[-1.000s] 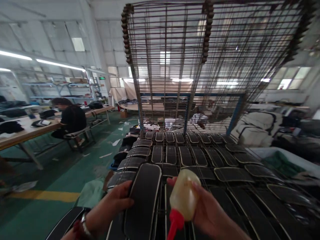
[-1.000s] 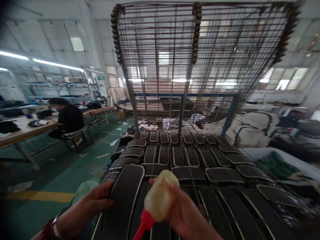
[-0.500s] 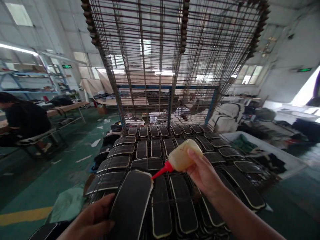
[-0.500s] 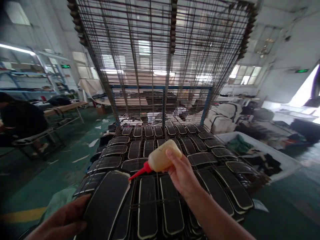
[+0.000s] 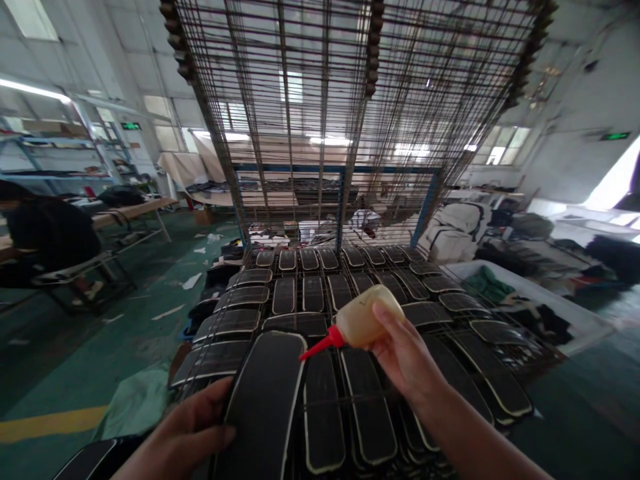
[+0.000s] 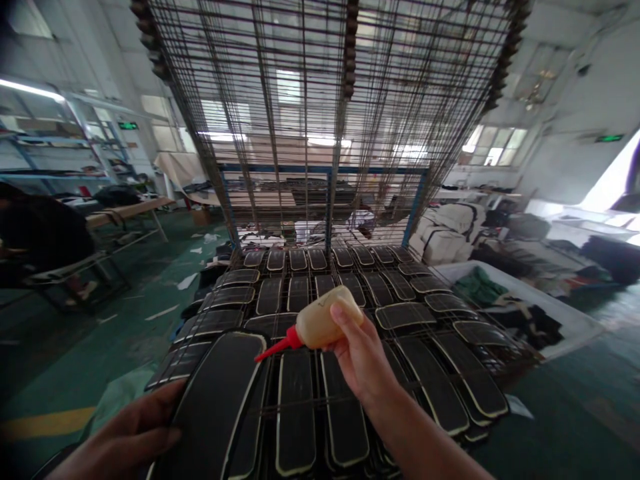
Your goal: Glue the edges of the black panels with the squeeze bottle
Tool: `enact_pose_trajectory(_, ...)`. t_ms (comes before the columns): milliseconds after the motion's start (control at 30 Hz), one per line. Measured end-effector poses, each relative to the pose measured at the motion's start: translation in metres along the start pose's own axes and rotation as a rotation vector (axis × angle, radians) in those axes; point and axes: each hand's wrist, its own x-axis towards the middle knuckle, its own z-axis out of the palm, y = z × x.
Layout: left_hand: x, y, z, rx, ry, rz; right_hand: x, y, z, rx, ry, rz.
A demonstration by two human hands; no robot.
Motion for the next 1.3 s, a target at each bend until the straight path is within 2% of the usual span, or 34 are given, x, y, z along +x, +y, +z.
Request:
enact_pose_trajectory(200, 0.003, 0.005, 0.002, -0.002, 0.03, -0.052, -0.009, 0.003, 0.0, -0.008, -0.031, 0.012)
enact_pose_trajectory(567, 0.005, 0.016, 0.012, -0.012, 0.174, -0.028, -0.025, 0.014, 0.0, -0.04, -0.154, -0.029)
enact_pose_trajectory(767, 0.009, 0.021, 0.01, -0.037, 0.225, -0.045, -0.032, 0.018, -0.006, -0.077, -0.206, -0.024)
enact_pose_trajectory(933, 0.012, 0.02, 0.005, -0.045, 0.256, -0.025, -0.041, 0.017, -0.002, -0.062, -0.358, -0.016)
enact_pose_trajectory(1167, 0.015, 0.024, 0.003, -0.074, 0.432, 0.011, -0.054, 0.011, -0.002, -0.088, -0.468, 0.009)
enact_pose_trajectory(1300, 0.017, 0.027, 0.0, -0.079, 0.474, 0.022, -0.061, 0.012, -0.008, -0.12, -0.496, 0.019)
